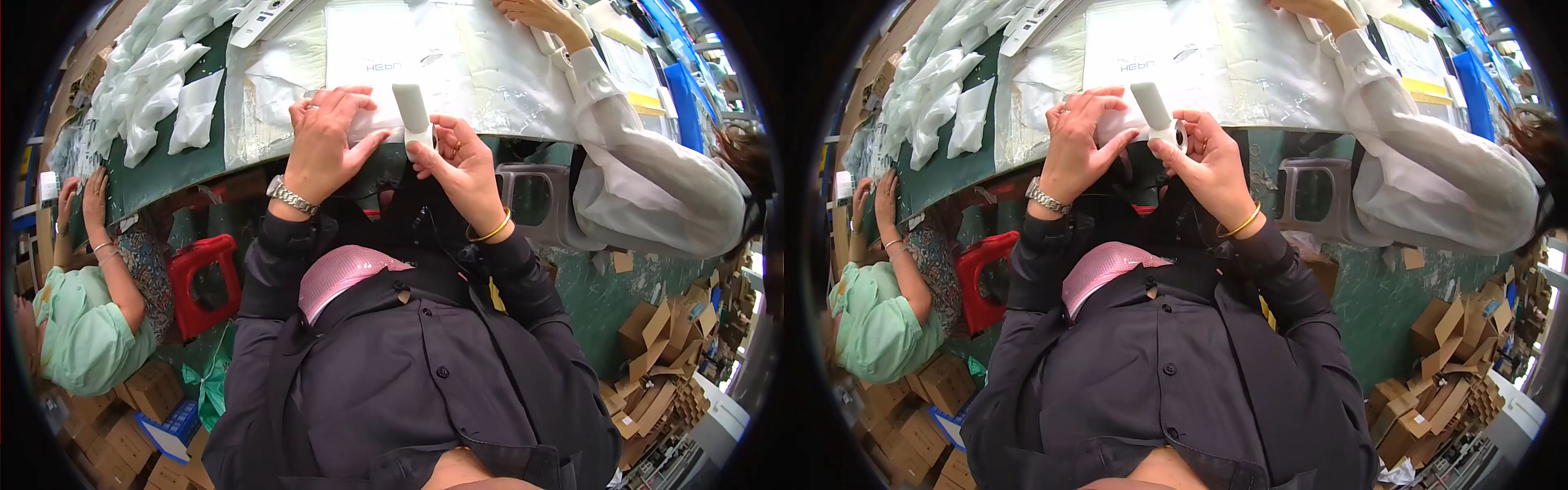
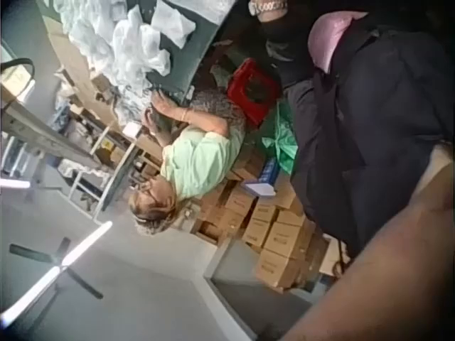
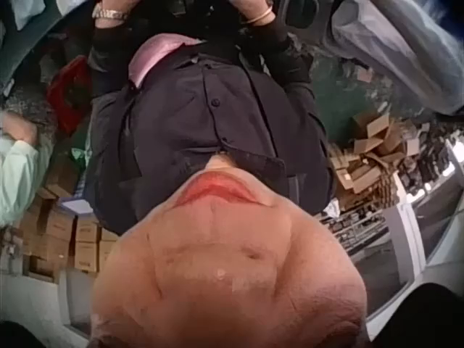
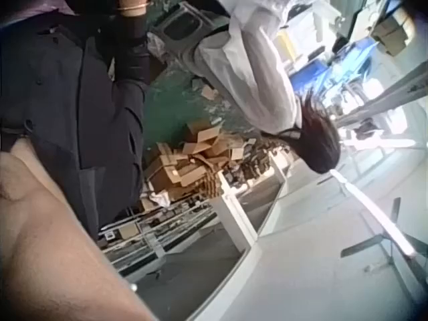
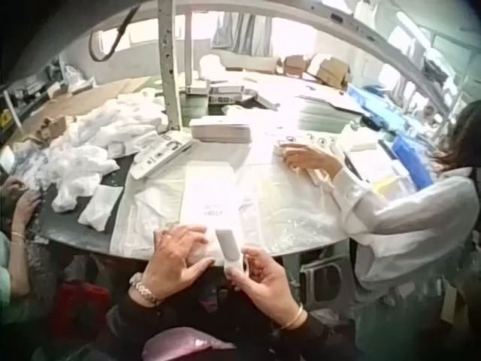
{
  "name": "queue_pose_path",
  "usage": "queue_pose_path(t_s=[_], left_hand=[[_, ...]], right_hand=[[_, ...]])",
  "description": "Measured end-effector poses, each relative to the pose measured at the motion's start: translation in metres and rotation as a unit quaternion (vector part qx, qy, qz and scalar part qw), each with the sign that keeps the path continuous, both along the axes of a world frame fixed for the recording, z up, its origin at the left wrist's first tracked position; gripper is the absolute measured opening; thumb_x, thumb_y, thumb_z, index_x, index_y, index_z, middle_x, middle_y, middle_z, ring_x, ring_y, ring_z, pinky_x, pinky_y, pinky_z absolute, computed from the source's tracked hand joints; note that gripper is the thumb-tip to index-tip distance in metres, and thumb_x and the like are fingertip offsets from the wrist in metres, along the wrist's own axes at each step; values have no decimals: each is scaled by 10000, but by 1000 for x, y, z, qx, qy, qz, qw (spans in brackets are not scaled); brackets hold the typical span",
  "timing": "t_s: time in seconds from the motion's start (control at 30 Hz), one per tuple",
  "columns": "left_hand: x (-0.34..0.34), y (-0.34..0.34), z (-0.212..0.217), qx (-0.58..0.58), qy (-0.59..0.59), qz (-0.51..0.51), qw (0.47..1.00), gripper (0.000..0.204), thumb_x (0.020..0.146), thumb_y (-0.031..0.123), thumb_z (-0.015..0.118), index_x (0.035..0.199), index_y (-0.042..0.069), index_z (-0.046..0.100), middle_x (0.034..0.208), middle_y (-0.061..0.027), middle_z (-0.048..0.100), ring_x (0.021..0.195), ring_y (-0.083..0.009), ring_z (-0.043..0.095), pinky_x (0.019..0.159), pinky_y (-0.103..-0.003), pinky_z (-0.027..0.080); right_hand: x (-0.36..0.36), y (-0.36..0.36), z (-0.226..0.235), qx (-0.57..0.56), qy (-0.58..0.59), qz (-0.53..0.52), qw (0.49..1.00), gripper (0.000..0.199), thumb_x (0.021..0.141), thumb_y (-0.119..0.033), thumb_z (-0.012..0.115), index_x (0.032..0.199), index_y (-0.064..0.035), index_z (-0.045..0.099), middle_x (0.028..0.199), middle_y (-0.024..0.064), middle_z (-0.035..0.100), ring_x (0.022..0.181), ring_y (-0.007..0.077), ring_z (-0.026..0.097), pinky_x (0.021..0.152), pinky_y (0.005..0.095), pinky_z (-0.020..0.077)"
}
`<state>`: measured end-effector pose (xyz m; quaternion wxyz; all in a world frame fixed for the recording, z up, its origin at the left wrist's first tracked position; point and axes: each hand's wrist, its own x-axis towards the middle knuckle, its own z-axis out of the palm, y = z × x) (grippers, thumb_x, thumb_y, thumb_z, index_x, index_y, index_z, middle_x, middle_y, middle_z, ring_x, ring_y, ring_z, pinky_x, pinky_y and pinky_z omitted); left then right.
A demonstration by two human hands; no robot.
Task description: The person packages a white plastic component by placing it into a plastic bag, sealing the bag by hand, and setting it aside on the table before repeating the process.
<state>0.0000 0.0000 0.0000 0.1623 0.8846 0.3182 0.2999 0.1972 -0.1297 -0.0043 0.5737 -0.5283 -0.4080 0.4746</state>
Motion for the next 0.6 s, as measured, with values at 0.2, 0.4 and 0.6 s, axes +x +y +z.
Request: queue_pose_path(t_s=[0.2,0.4,0.6], left_hand=[[8,-2,-9,9,-48,24,999,102,902,207,797,942,130,743,1237,5,754,1161,-214,651,1038,-438,336],[10,-3,-11,-23,-93,39,995,62,919,176,771,946,129,741,1172,-1,768,1090,-217,676,1027,-433,329],[14,-6,-9,-39,-119,45,991,64,939,164,761,974,120,730,1161,-10,764,1074,-206,682,1025,-418,327]], right_hand=[[1,-2,2,1,-21,3,1000,500,1010,-92,796,1431,34,556,1088,59,714,892,85,687,730,221,583],[-4,-13,12,9,-83,-28,996,473,960,-105,850,1356,25,626,1025,35,697,820,64,658,691,228,564],[-6,-29,36,55,-436,-59,896,463,857,-165,918,1235,-13,700,1031,86,693,732,120,676,643,278,551]])
